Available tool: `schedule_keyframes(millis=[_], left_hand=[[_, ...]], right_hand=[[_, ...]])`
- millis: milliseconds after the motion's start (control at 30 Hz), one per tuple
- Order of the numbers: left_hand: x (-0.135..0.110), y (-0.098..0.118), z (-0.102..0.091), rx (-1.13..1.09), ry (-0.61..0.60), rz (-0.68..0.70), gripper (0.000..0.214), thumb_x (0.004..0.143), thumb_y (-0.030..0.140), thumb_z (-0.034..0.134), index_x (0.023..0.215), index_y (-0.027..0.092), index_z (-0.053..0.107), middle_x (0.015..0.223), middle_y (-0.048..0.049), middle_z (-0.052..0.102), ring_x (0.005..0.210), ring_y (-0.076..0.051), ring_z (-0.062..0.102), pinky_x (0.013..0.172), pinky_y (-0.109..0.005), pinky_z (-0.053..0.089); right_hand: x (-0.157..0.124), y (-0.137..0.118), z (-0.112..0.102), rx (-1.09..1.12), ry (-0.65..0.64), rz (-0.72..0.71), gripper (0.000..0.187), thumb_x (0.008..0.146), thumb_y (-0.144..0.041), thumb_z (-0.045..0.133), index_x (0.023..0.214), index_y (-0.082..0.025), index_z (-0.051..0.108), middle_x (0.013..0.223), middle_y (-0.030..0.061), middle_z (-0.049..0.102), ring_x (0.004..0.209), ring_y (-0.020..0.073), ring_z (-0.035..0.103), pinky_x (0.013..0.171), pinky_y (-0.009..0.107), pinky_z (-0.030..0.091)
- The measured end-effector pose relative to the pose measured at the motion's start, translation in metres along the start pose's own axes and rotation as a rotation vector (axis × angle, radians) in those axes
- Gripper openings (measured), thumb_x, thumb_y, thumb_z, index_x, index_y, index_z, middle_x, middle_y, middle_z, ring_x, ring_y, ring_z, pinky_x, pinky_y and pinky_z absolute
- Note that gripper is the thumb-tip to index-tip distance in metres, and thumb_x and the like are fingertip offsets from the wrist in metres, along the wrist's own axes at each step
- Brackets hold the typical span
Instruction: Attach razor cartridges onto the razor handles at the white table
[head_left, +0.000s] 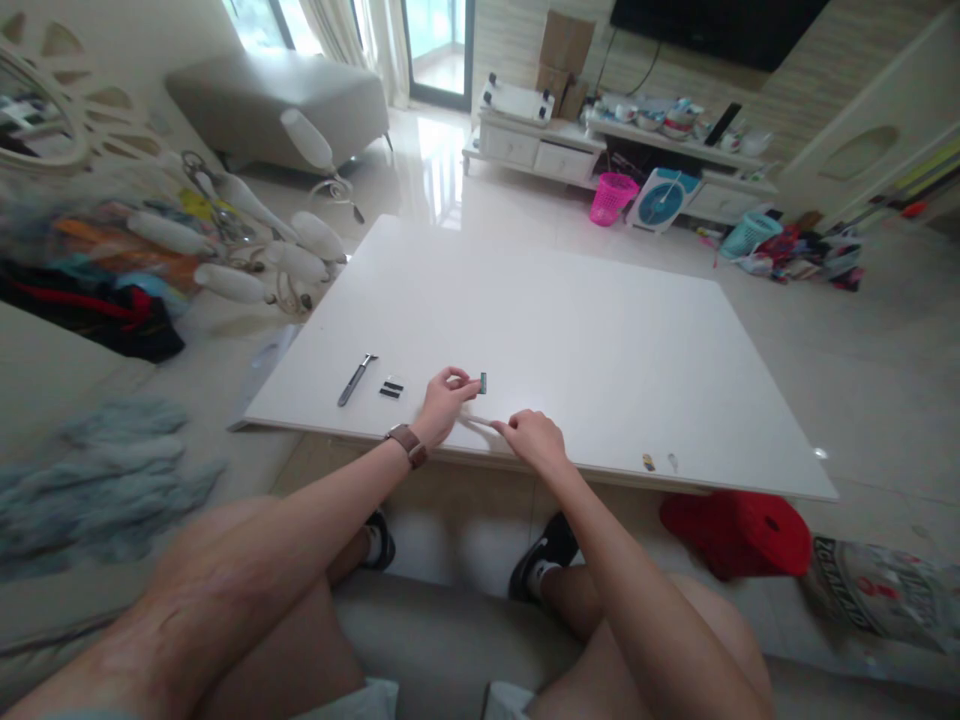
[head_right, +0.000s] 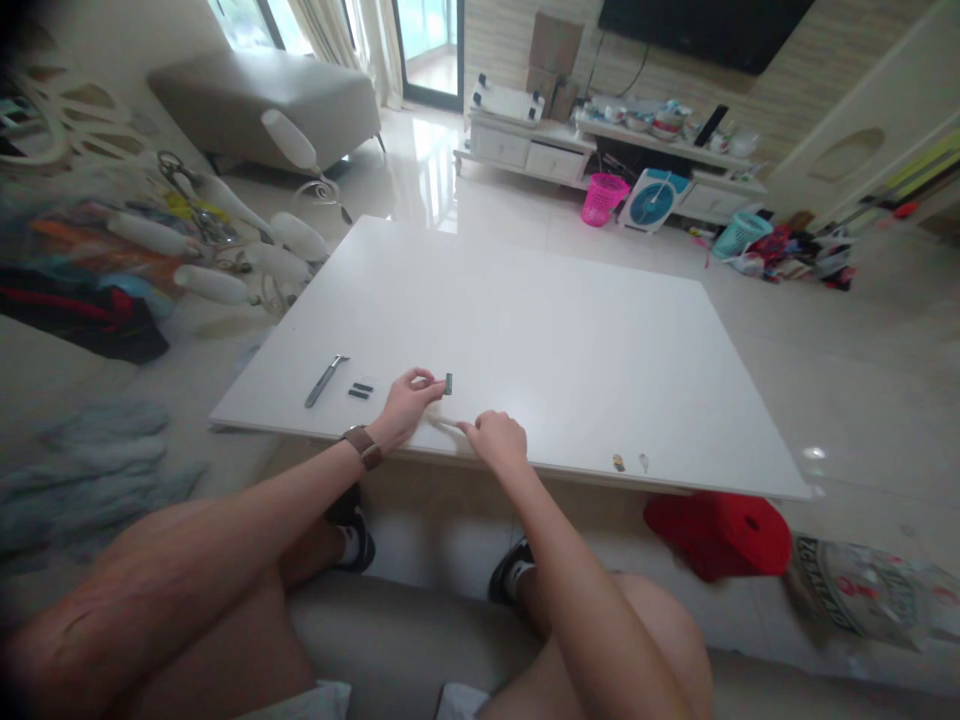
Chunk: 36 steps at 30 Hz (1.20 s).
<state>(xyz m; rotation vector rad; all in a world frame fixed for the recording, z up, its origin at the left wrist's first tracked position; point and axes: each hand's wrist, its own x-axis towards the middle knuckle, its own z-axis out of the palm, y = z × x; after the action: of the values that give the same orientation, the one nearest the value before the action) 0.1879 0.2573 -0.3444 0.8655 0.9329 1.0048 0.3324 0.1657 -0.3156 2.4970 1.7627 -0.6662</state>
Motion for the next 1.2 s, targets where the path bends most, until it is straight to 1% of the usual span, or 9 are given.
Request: schedule_keyframes(millis=[133,267,400,533,633,800,933,1100,1200], left_hand=[[0.012,0.022,-0.007,-0.066,0.075,0.012,0.041,0.055,0.023,0.083,0.078,0.018,0.050,0.076,-0.0031,0.070,0.077,-0.015,0.067,0.077,-0.029,0.047],[0.016,0.033,-0.008,-0.077,0.104,-0.021,0.039,0.055,0.019,0.083,0.076,0.018,0.049,0.075,-0.0034,0.069,0.076,-0.015,0.067,0.075,-0.029,0.047],[0.016,0.039,-0.007,-0.073,0.077,-0.040,0.037,0.057,0.017,0.081,0.076,0.018,0.050,0.076,-0.0042,0.070,0.075,-0.015,0.067,0.074,-0.029,0.047],[0.015,0.044,-0.008,-0.074,0.085,-0.035,0.037,0.056,0.017,0.082,0.075,0.018,0.049,0.076,-0.0043,0.070,0.075,-0.015,0.067,0.074,-0.029,0.047],[0.016,0.049,-0.010,-0.090,0.106,-0.030,0.036,0.057,0.015,0.081,0.075,0.018,0.049,0.075,-0.0037,0.069,0.075,-0.015,0.066,0.073,-0.028,0.047],[0.022,0.066,-0.017,-0.121,0.152,0.013,0.037,0.057,0.014,0.081,0.076,0.018,0.049,0.072,-0.0018,0.067,0.073,-0.014,0.065,0.071,-0.026,0.046],[0.030,0.081,-0.027,-0.152,0.194,0.083,0.037,0.058,0.014,0.080,0.077,0.018,0.049,0.074,-0.0019,0.067,0.074,-0.014,0.065,0.070,-0.026,0.046],[0.032,0.084,-0.030,-0.158,0.223,0.053,0.037,0.057,0.012,0.080,0.076,0.019,0.049,0.071,-0.0003,0.066,0.072,-0.014,0.065,0.069,-0.025,0.046],[0.032,0.081,-0.028,-0.147,0.216,0.031,0.039,0.057,0.013,0.082,0.076,0.018,0.049,0.073,-0.0016,0.066,0.073,-0.014,0.065,0.070,-0.026,0.046]], right_hand=[[0.000,0.020,-0.015,0.018,-0.003,0.001,0.061,0.089,-0.070,0.041,0.080,-0.021,0.076,0.083,0.0128,0.072,0.075,0.0214,0.064,0.064,0.028,0.041],[0.004,0.031,-0.011,0.010,-0.072,0.021,0.055,0.088,-0.066,0.047,0.078,-0.021,0.076,0.083,0.0125,0.072,0.075,0.0215,0.063,0.063,0.028,0.039],[0.005,0.021,0.003,0.054,-0.149,-0.013,0.055,0.091,-0.063,0.044,0.074,-0.020,0.075,0.078,0.0108,0.072,0.069,0.0185,0.062,0.060,0.027,0.036],[0.001,0.005,0.007,0.055,-0.205,-0.155,0.050,0.086,-0.063,0.053,0.069,-0.020,0.072,0.071,0.0084,0.070,0.064,0.0170,0.058,0.057,0.026,0.034],[0.003,0.007,0.003,0.112,-0.088,-0.224,0.047,0.090,-0.057,0.050,0.069,-0.020,0.069,0.072,0.0071,0.069,0.065,0.0163,0.057,0.059,0.026,0.033],[0.020,0.044,-0.001,0.289,0.153,-0.024,0.022,0.093,-0.033,0.047,0.100,-0.020,0.063,0.077,0.0039,0.067,0.067,0.0153,0.056,0.061,0.024,0.034],[0.031,0.067,0.006,0.338,0.233,0.046,0.015,0.090,-0.028,0.048,0.095,-0.020,0.059,0.078,0.0033,0.065,0.069,0.0160,0.056,0.062,0.024,0.035],[0.029,0.040,0.027,0.426,0.187,-0.019,0.011,0.088,-0.024,0.048,0.085,-0.019,0.058,0.079,0.0036,0.066,0.072,0.0157,0.058,0.065,0.023,0.038],[0.016,0.010,0.033,0.472,-0.002,-0.191,0.010,0.087,-0.021,0.051,0.082,-0.018,0.059,0.084,0.0045,0.068,0.076,0.0147,0.059,0.067,0.022,0.040]])
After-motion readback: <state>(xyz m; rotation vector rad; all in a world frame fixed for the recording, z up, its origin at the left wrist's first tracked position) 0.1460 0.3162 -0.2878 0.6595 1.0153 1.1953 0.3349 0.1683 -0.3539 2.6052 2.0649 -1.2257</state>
